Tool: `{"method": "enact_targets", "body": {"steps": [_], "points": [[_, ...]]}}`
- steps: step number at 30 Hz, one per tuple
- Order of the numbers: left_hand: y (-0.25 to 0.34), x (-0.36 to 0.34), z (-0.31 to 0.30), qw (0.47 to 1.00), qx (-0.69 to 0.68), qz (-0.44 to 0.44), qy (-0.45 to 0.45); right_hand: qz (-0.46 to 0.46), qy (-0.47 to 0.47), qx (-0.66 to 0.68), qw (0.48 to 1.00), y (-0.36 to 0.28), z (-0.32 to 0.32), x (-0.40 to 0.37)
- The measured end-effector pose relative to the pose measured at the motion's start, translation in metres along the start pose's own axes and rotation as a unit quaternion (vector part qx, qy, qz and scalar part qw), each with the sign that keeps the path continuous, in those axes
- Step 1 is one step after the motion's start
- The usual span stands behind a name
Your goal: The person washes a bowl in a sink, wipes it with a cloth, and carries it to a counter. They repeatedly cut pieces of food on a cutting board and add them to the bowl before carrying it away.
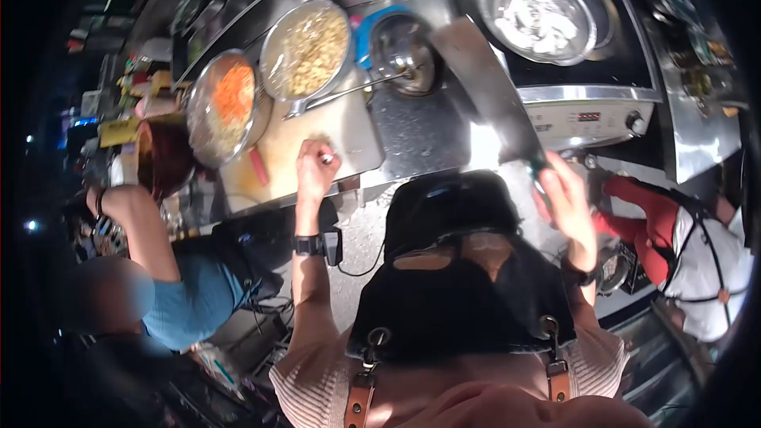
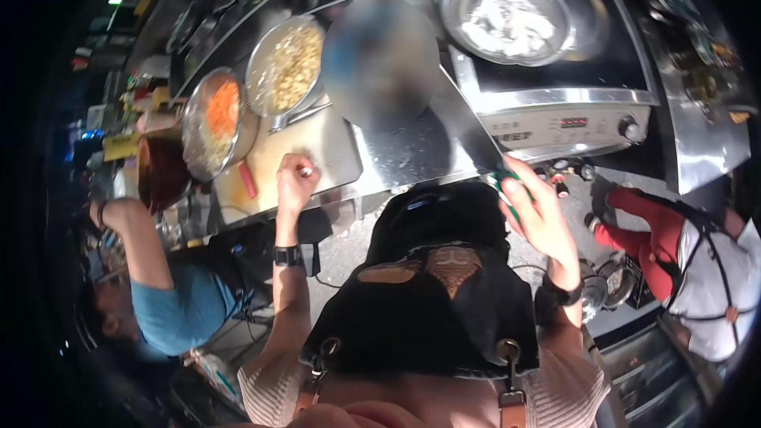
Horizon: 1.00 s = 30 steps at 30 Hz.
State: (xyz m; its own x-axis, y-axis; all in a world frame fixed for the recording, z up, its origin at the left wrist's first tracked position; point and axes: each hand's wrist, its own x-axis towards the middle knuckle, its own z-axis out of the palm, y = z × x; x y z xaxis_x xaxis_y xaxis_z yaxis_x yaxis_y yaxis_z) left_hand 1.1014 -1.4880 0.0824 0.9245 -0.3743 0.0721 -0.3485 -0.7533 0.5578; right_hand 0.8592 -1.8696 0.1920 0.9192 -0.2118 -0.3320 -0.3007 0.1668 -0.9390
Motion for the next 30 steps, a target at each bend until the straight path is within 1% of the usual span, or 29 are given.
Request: {"method": "enact_targets", "body": {"steps": [1, 3, 4, 7, 8, 9, 10, 11, 12, 13, 14, 15, 16, 17, 18, 19, 20, 22, 23, 25, 26, 27, 29, 30], "points": [[0.002, 0.001, 0.002, 1.000, 0.026, 0.000, -0.001, -0.013, -0.038, 0.028, 0.999, -0.003, -0.002, 0.006], [0.012, 0.004, -0.001, 0.998, 0.058, 0.009, -0.008, -0.011, -0.043, 0.111, 0.993, -0.002, 0.003, 0.016], [0.015, 0.006, -0.004, 0.997, 0.077, 0.013, -0.009, -0.005, -0.054, 0.127, 0.990, 0.001, 0.002, 0.020], [0.004, 0.004, 0.001, 0.998, 0.048, 0.010, 0.034, -0.014, -0.046, 0.115, 0.992, -0.002, 0.003, 0.019], [0.001, 0.004, 0.001, 0.996, 0.065, 0.023, 0.052, -0.014, -0.059, 0.126, 0.990, -0.002, 0.000, 0.016], [-0.001, 0.003, 0.001, 0.994, 0.084, 0.033, 0.069, -0.018, -0.043, 0.132, 0.990, -0.002, -0.004, 0.011], [0.008, 0.005, -0.003, 0.996, 0.047, -0.032, 0.069, -0.021, -0.030, 0.138, 0.990, -0.001, -0.008, 0.003], [0.013, 0.010, -0.010, 0.998, 0.028, -0.047, 0.041, -0.024, -0.020, 0.144, 0.989, 0.000, -0.012, -0.004], [0.019, 0.020, -0.013, 0.994, -0.063, -0.084, 0.010, -0.021, -0.006, 0.165, 0.986, -0.003, -0.017, -0.013], [0.028, 0.030, -0.016, 0.981, -0.152, -0.121, -0.022, -0.048, 0.001, 0.162, 0.986, -0.003, -0.024, -0.019], [0.059, 0.044, -0.021, 0.981, -0.178, -0.070, -0.021, -0.053, 0.038, 0.158, 0.985, -0.005, -0.028, -0.027], [0.102, 0.061, -0.026, 0.978, -0.205, -0.021, -0.019, -0.057, 0.075, 0.153, 0.984, -0.008, -0.032, -0.035], [0.137, 0.079, -0.027, 0.982, -0.166, 0.095, -0.012, -0.083, 0.089, 0.167, 0.978, -0.009, -0.035, -0.040], [0.179, 0.099, -0.027, 0.970, -0.123, 0.208, -0.005, -0.091, 0.117, 0.149, 0.978, -0.012, -0.040, -0.045], [0.257, 0.125, -0.023, 0.938, -0.182, 0.294, -0.016, -0.103, 0.147, 0.164, 0.970, -0.011, -0.049, -0.051], [0.287, 0.132, -0.013, 0.940, -0.255, 0.218, -0.059, -0.115, 0.179, 0.181, 0.960, -0.007, -0.054, -0.057], [0.307, 0.146, -0.003, 0.944, -0.221, 0.228, -0.085, -0.111, 0.187, 0.179, 0.960, -0.007, -0.059, -0.058], [0.327, 0.175, 0.026, 0.929, -0.153, 0.325, -0.087, -0.107, 0.202, 0.178, 0.957, -0.007, -0.065, -0.058], [0.333, 0.183, 0.038, 0.922, -0.142, 0.346, -0.104, -0.107, 0.209, 0.180, 0.955, -0.008, -0.069, -0.058], [0.341, 0.191, 0.051, 0.906, -0.117, 0.385, -0.134, -0.098, 0.191, 0.175, 0.961, 0.000, -0.080, -0.057], [0.342, 0.188, 0.050, 0.906, -0.141, 0.384, -0.109, -0.094, 0.185, 0.177, 0.962, 0.003, -0.084, -0.057], [0.340, 0.181, 0.046, 0.931, -0.129, 0.335, -0.068, -0.091, 0.178, 0.179, 0.963, 0.005, -0.089, -0.057], [0.333, 0.163, 0.038, 0.967, -0.105, 0.230, 0.018, -0.092, 0.180, 0.181, 0.962, 0.005, -0.098, -0.054], [0.334, 0.153, 0.037, 0.990, -0.038, 0.137, 0.017, -0.091, 0.183, 0.186, 0.961, 0.005, -0.101, -0.052]]}}
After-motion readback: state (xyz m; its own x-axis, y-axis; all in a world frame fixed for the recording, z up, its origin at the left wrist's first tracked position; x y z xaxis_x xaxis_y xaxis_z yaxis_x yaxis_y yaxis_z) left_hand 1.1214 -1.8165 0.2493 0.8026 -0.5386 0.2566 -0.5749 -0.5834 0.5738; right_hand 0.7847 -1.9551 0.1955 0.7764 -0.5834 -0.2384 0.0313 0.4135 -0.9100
